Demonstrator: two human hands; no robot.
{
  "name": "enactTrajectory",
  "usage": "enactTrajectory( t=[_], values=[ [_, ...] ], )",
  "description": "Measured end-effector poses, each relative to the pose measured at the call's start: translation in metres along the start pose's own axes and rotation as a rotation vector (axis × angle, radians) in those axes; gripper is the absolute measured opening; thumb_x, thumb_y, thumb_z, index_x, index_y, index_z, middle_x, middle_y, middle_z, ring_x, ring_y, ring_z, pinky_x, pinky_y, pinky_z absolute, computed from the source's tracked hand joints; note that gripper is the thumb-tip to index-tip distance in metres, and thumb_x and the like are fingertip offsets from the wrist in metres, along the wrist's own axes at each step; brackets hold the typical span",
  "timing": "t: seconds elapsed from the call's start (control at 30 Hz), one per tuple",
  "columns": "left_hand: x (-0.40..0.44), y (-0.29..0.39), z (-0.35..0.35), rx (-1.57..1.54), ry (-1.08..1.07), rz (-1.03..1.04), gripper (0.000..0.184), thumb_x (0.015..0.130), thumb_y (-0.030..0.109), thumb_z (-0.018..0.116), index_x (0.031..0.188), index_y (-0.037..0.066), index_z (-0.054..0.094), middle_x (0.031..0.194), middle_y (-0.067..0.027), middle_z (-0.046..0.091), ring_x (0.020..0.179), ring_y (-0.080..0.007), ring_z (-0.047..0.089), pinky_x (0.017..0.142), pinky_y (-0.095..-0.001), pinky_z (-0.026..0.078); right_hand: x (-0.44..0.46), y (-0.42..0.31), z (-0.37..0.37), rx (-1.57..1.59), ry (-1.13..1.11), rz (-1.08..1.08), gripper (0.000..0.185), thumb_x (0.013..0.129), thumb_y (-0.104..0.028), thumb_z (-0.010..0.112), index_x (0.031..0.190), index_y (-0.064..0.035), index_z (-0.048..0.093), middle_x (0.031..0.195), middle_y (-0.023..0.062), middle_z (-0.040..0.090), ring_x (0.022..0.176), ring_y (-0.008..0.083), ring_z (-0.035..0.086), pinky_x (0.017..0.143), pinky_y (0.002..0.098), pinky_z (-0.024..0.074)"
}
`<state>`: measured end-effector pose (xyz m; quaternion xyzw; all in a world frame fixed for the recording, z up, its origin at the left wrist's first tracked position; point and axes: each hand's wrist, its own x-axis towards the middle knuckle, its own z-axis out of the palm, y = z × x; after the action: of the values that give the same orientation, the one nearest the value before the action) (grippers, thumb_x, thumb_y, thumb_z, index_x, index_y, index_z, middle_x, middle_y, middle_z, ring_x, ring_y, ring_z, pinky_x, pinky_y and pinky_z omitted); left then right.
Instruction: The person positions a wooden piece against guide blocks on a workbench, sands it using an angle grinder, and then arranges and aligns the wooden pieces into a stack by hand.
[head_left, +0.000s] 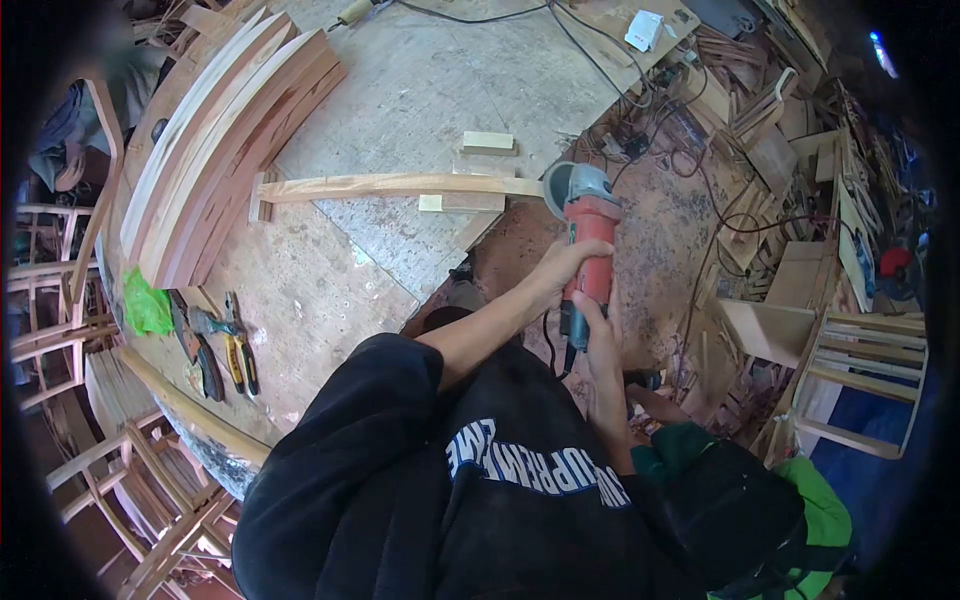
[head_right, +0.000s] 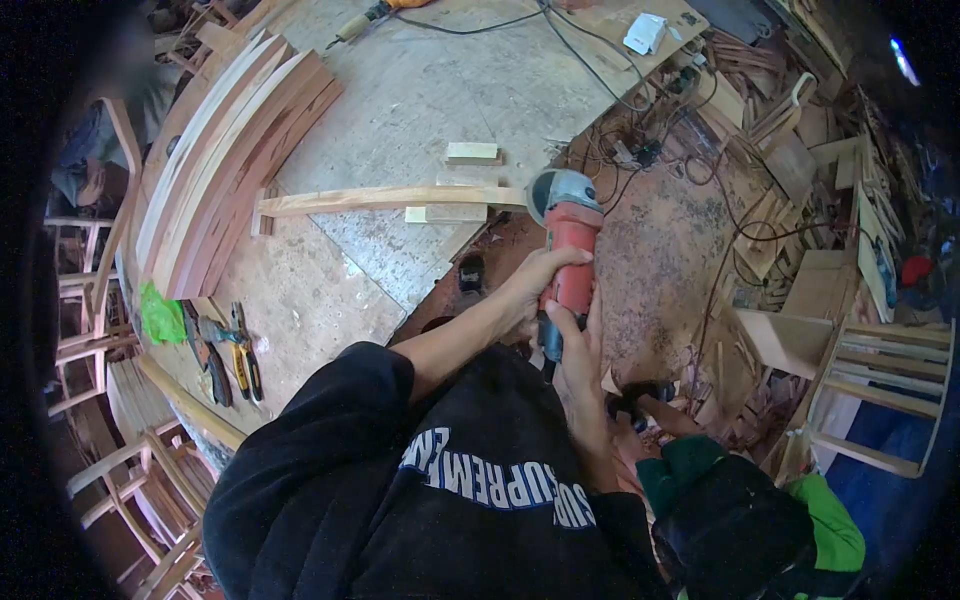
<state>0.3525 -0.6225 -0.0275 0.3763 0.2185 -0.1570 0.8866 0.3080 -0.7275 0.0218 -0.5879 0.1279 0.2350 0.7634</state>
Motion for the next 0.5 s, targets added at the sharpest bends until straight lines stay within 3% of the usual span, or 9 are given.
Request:
enactTrajectory(
  t=[0.13, 0.2, 0.23, 0.27, 0.33, 0.37, 0.4, 0.47, 0.5],
  values=[
    [-0.014, 0.02, -0.008, -0.029, -0.021, -0.094, 0.042, 0.08, 0.034, 0.068, 0.105, 0.001, 0.058, 0.089, -0.0104, 0.065, 0.075, -0.02, 0.064, 0.072, -0.0314, 0.053, 0.001, -0.004, 0.012, -0.051, -0.012, -0.062, 0.068, 0.082, -0.013, 0.067, 0.14, -0.0103, 0.031, 0.092, 0.0096, 0.058, 0.056, 0.013, 0.058, 0.045, 0.0244, 0.0461],
    [-0.012, 0.013, -0.026, -0.155, -0.034, -0.048, 0.042, 0.081, 0.034, 0.067, 0.105, 0.001, 0.058, 0.091, -0.0109, 0.065, 0.077, -0.0206, 0.065, 0.074, -0.0323, 0.053, 0.001, -0.008, 0.021, -0.387, -0.104, -0.219, 0.072, 0.081, -0.013, 0.069, 0.141, -0.0054, 0.03, 0.105, 0.0137, 0.057, 0.075, 0.0184, 0.063, 0.063, 0.0287, 0.0527],
    [-0.014, 0.014, -0.03, -0.288, -0.047, 0.005, 0.042, 0.081, 0.034, 0.066, 0.106, 0.001, 0.058, 0.093, -0.0113, 0.065, 0.079, -0.0212, 0.065, 0.076, -0.0332, 0.054, 0.011, 0.002, 0.024, -0.434, -0.135, -0.308, 0.078, 0.08, -0.014, 0.07, 0.143, -0.0011, 0.027, 0.12, 0.0173, 0.052, 0.104, 0.0251, 0.058, 0.09, 0.0338, 0.0476],
    [-0.018, 0.015, -0.035, -0.279, -0.05, -0.004, 0.042, 0.081, 0.034, 0.066, 0.106, 0.001, 0.058, 0.093, -0.0113, 0.065, 0.079, -0.0212, 0.065, 0.076, -0.0332, 0.054, 0.012, 0.006, 0.023, -0.426, -0.125, -0.308, 0.078, 0.08, -0.014, 0.07, 0.143, -0.0011, 0.027, 0.12, 0.0173, 0.052, 0.104, 0.0251, 0.058, 0.09, 0.0338, 0.0476],
    [-0.024, 0.018, -0.038, -0.406, -0.133, 0.009, 0.039, 0.081, 0.031, 0.067, 0.105, 0.003, 0.057, 0.089, -0.0086, 0.064, 0.081, -0.0186, 0.064, 0.077, -0.0324, 0.053, 0.009, 0.007, 0.026, -0.432, -0.159, -0.306, 0.08, 0.079, -0.014, 0.07, 0.144, 0.0024, 0.026, 0.131, 0.0184, 0.045, 0.125, 0.0292, 0.044, 0.107, 0.036, 0.0319],
    [-0.022, 0.018, -0.036, -0.395, -0.12, -0.01, 0.041, 0.081, 0.032, 0.068, 0.106, 0.002, 0.057, 0.089, -0.0086, 0.063, 0.079, -0.0181, 0.064, 0.073, -0.0314, 0.053, 0.015, 0.017, 0.018, -0.458, -0.149, -0.297, 0.079, 0.08, -0.013, 0.07, 0.145, -0.0017, 0.025, 0.122, 0.0173, 0.051, 0.107, 0.0256, 0.057, 0.091, 0.0339, 0.0469],
    [-0.019, 0.015, -0.035, -0.398, -0.116, -0.011, 0.041, 0.081, 0.032, 0.068, 0.106, 0.002, 0.057, 0.089, -0.0086, 0.063, 0.079, -0.0181, 0.064, 0.073, -0.0314, 0.053, 0.012, 0.016, 0.012, -0.459, -0.151, -0.293, 0.079, 0.08, -0.013, 0.07, 0.145, -0.0017, 0.025, 0.122, 0.0173, 0.051, 0.107, 0.0256, 0.057, 0.091, 0.0339, 0.0469],
    [-0.01, 0.01, -0.025, -0.043, -0.013, -0.048, 0.042, 0.081, 0.035, 0.067, 0.105, 0.002, 0.057, 0.09, -0.0102, 0.064, 0.075, -0.0193, 0.064, 0.07, -0.0332, 0.053, 0.004, 0.006, 0.007, -0.16, -0.123, -0.011, 0.077, 0.082, -0.013, 0.068, 0.145, -0.0067, 0.025, 0.111, 0.0146, 0.055, 0.083, 0.019, 0.062, 0.067, 0.0286, 0.053],
    [-0.007, 0.009, -0.013, -0.02, 0.009, -0.026, 0.042, 0.079, 0.034, 0.069, 0.104, 0.002, 0.058, 0.088, -0.0088, 0.064, 0.072, -0.0175, 0.063, 0.067, -0.0319, 0.052, 0.003, 0.004, 0.006, -0.084, -0.077, -0.011, 0.074, 0.083, -0.012, 0.067, 0.144, -0.0102, 0.025, 0.101, 0.0116, 0.057, 0.066, 0.013, 0.059, 0.05, 0.0239, 0.0487]
  ],
)
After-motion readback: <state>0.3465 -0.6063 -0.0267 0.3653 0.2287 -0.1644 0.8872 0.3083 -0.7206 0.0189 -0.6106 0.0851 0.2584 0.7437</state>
